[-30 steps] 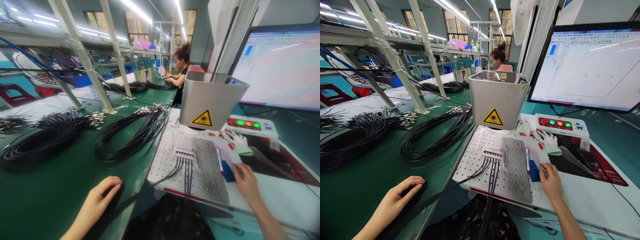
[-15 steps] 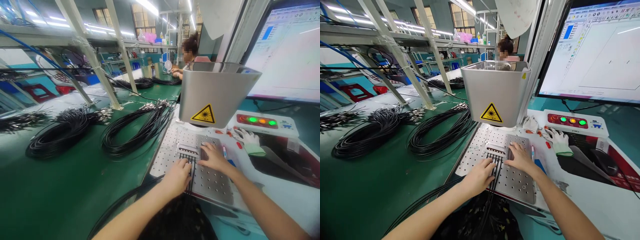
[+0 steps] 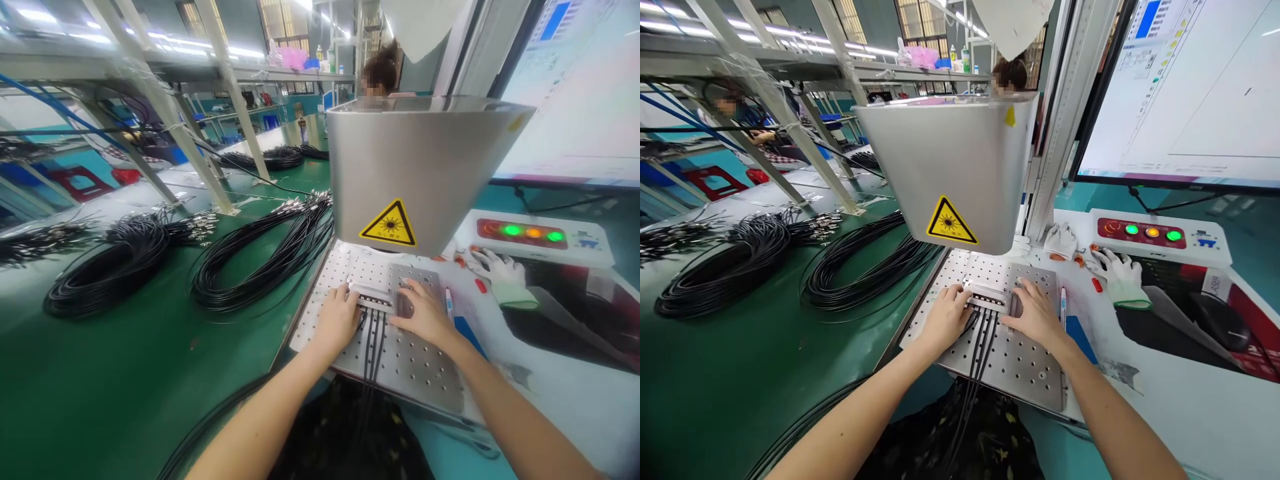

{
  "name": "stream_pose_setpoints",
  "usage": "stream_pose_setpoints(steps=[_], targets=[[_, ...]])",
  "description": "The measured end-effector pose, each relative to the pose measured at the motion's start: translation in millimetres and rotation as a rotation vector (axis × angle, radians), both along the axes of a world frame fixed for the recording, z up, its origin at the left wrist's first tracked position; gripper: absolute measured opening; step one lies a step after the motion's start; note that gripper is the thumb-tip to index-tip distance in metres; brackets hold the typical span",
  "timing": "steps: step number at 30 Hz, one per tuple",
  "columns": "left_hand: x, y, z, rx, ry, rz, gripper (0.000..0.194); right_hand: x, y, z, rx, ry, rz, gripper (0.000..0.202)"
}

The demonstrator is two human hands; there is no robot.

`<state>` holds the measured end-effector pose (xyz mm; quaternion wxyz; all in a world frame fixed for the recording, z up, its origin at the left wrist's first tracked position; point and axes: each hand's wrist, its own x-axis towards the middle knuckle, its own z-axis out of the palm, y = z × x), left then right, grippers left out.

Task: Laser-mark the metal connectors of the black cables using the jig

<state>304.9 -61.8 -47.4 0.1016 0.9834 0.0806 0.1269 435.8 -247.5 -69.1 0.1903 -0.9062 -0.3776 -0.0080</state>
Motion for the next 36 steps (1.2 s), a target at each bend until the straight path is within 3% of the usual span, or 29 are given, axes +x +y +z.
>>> stream_pose_setpoints(steps=[11, 16, 20, 23, 26, 28, 30, 32, 34, 36], targets=[[4.4, 0.3, -7.6, -0.190, -0.006, 0.079, 0.019, -2.6, 2.4, 3.6, 0.004, -0.029, 0.042, 0.047], [0.7, -8.9, 3.3, -0.147, 0.023, 0.068, 0.017, -3.3, 7.2, 10.6, 0.063, 0.036, 0.071, 0.039], [-7.3, -35.6, 29.8, -0.013, -0.035, -0.055, 0.037, -11.1, 14.7, 36.2, 0.199, 0.047, 0.056, 0.045], [-9.0, -51.7, 54.1, -0.058, -0.028, -0.113, 0.047, -23.9, 28.3, 67.8, 0.162, 0.069, 0.039, 0.047], [-4.5, -48.7, 71.7, -0.067, -0.016, -0.051, 0.040, -35.3, 47.8, 97.4, 0.120, 0.074, 0.039, 0.042], [0.3, -35.3, 75.2, -0.103, -0.042, 0.001, 0.034, -38.3, 58.8, 109.1, 0.181, 0.096, 0.075, 0.036], [4.7, -16.5, 69.8, -0.257, -0.127, 0.076, 0.026, -37.3, 63.8, 111.2, 0.274, 0.160, 0.142, 0.034], [7.3, 2.5, 55.3, -0.512, -0.243, 0.189, 0.017, -34.6, 61.1, 102.5, 0.317, 0.221, 0.185, 0.037], [7.9, 17.0, 34.6, -0.743, -0.313, 0.304, 0.013, -33.6, 52.4, 84.8, 0.269, 0.224, 0.197, 0.035], [6.5, 25.0, 12.8, -0.846, -0.321, 0.368, 0.015, -35.9, 41.9, 62.4, 0.163, 0.166, 0.240, 0.029]])
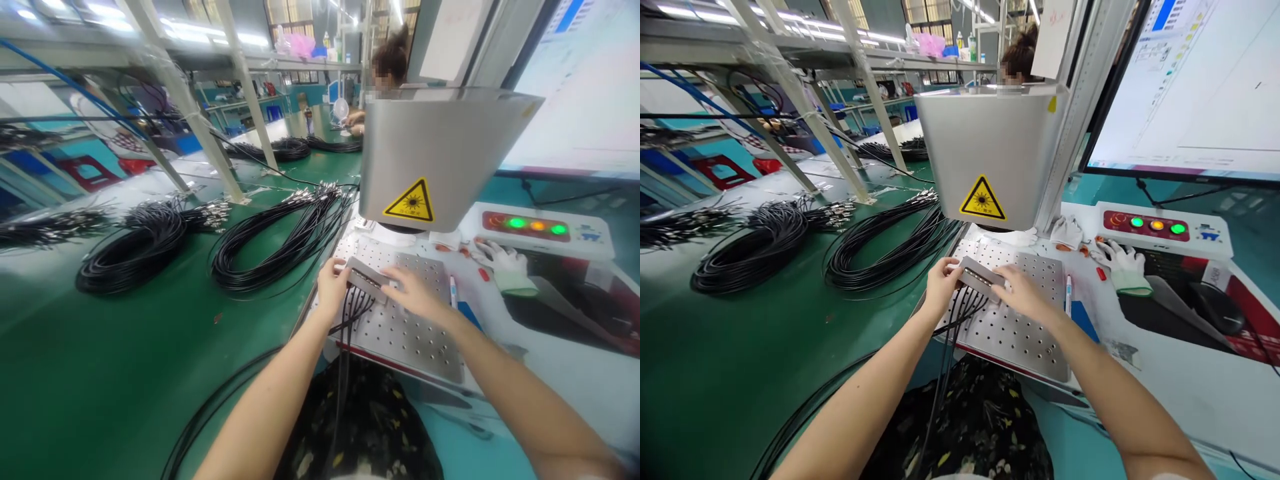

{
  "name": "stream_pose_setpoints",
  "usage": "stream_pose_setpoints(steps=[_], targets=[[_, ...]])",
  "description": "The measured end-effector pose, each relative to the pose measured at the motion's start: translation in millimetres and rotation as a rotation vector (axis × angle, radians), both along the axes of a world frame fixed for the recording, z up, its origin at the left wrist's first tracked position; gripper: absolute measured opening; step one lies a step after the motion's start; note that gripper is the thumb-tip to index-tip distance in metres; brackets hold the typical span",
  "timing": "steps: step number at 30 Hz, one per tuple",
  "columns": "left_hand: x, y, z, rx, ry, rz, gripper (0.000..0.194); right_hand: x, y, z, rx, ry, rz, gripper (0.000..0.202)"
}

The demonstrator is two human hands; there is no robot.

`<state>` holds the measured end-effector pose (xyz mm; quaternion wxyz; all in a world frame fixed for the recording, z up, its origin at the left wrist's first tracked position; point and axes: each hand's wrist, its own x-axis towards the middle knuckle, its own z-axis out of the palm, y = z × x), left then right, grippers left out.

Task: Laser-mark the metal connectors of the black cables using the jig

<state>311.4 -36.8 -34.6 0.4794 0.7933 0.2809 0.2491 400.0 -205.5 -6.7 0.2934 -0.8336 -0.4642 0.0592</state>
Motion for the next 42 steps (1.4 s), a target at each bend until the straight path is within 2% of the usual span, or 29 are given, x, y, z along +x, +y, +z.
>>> stream_pose_setpoints(steps=[3, 6, 8, 11, 15, 19, 25, 33, 36, 39, 42], targets=[[-3.9, 2.6, -22.7, 0.017, 0.051, 0.008, 0.018, -7.8, -10.9, -30.3, -0.087, -0.171, 0.072, 0.023], [-8.1, 3.1, -27.9, 0.092, 0.107, -0.007, 0.016, -14.3, -11.9, -46.0, -0.077, -0.324, 0.086, 0.021], [-10.9, 5.0, -25.4, 0.226, 0.163, -0.053, 0.013, -16.0, -9.5, -48.9, -0.075, -0.388, 0.086, 0.021], [-17.1, 10.6, -20.8, 0.475, 0.268, -0.208, 0.017, -16.9, -6.6, -49.2, -0.087, -0.450, 0.066, 0.022], [-25.9, 19.6, -17.9, 0.618, 0.312, -0.421, 0.030, -16.4, -6.9, -50.7, -0.080, -0.437, 0.051, 0.024], [-20.2, 18.4, -14.8, 0.791, 0.410, -0.539, 0.027, -7.7, -12.8, -52.2, -0.037, -0.387, 0.040, 0.026], [-1.5, -1.3, -10.3, 0.839, 0.420, -0.589, 0.026, 8.1, -32.2, -49.4, -0.025, -0.368, 0.000, 0.020], [-4.9, -3.1, -11.6, 0.885, 0.419, -0.565, 0.025, 6.8, -31.1, -52.2, -0.022, -0.351, -0.038, 0.019], [-3.8, -5.6, -7.4, 0.884, 0.422, -0.534, 0.022, 0.9, -33.5, -51.7, -0.038, -0.347, -0.061, 0.024], [-7.7, -4.3, 4.3, 0.887, 0.398, -0.495, 0.022, -3.0, -51.3, -52.0, 0.000, -0.355, -0.135, 0.031], [-31.5, 12.4, 19.4, 0.854, 0.338, -0.465, 0.031, -0.9, -87.4, -59.0, 0.076, -0.403, -0.289, 0.030]])
